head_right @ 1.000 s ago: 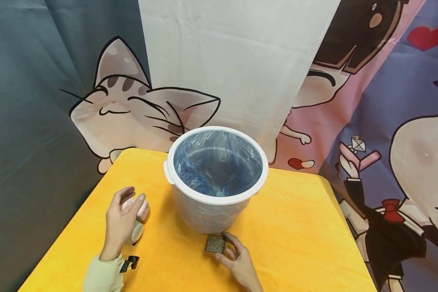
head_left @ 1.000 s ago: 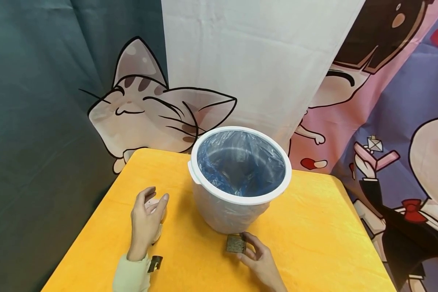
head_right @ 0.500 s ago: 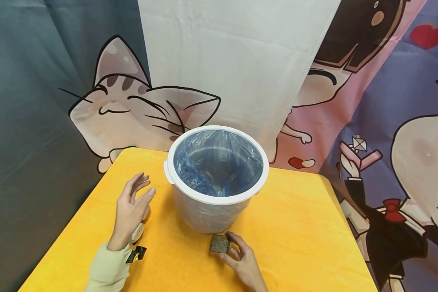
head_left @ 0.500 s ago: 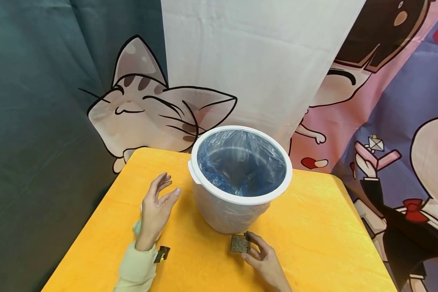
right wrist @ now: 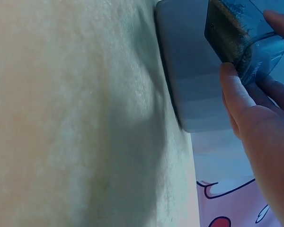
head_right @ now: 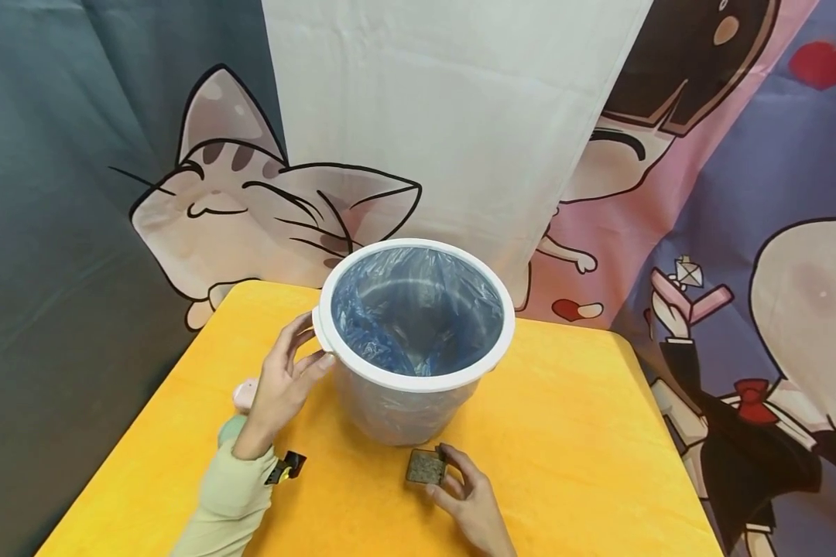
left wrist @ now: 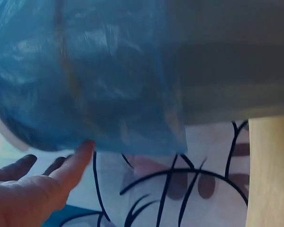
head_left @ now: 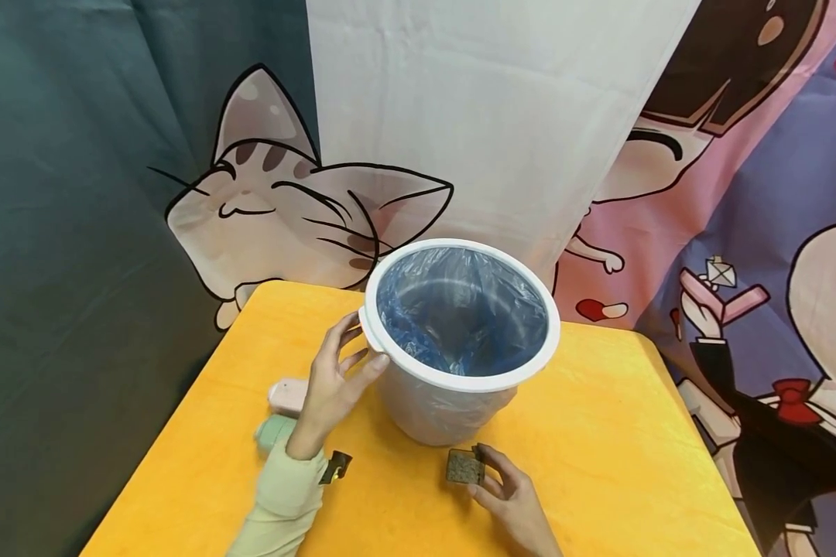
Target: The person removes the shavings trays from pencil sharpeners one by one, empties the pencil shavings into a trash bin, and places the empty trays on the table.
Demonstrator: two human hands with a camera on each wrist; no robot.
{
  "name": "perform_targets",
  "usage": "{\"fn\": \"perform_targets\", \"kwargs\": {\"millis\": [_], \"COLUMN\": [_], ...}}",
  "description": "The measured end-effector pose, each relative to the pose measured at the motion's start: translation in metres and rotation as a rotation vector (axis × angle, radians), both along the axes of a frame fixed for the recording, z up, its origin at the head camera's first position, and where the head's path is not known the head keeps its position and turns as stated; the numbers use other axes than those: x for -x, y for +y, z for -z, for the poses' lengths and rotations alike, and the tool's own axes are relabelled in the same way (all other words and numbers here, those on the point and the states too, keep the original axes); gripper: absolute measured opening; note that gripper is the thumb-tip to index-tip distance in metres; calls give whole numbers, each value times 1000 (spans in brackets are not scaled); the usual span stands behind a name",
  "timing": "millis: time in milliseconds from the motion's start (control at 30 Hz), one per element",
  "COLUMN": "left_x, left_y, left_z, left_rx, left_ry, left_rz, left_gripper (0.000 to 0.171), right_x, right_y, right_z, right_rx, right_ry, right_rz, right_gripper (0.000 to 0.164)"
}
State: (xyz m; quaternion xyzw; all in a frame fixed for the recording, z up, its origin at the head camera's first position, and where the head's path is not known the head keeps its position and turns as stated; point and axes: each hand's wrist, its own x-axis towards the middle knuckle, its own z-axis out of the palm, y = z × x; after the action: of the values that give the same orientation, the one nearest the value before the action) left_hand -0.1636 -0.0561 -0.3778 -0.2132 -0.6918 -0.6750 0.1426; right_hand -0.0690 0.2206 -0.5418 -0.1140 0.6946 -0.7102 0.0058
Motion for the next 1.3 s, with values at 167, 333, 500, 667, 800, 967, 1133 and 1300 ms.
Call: {"fn": "perform_targets", "kwargs": {"millis": [167,333,500,667,800,967,1133,1300], "left_x": [1,2,-4,-6,-7,-7,-9,-10], "left_y": [11,18,21,24,26,28,30,31], "left_z": [-3,-3,-9,-12,-10,-10,-10,-11], "left_rx": [1,-23,-55,-29,18,14,6,6], "left_ry": [-37,-31,-52,-67,-48,-52,-72,-67], "left_rz": [11,6,25,2,-41,-45,-56,-56], "left_gripper": [78,81,80,80,74,68,64,63], "right_x": [-1,-3,-5,-6,-7,-6,-8,-10], "right_y": [4,6,6,7,8,15,19,23], "right_z": [4,3,-1,0,3,7,-3,-12], "right_rx": [-22,-7,11,40,40,-2,1,6], "right_ry": [75,57,-22,-24,11,101,123,106], "right_rz": [-25,-4,44,31,19,11,21,42], "right_gripper": [55,55,55,54,54,55,55,56]}}
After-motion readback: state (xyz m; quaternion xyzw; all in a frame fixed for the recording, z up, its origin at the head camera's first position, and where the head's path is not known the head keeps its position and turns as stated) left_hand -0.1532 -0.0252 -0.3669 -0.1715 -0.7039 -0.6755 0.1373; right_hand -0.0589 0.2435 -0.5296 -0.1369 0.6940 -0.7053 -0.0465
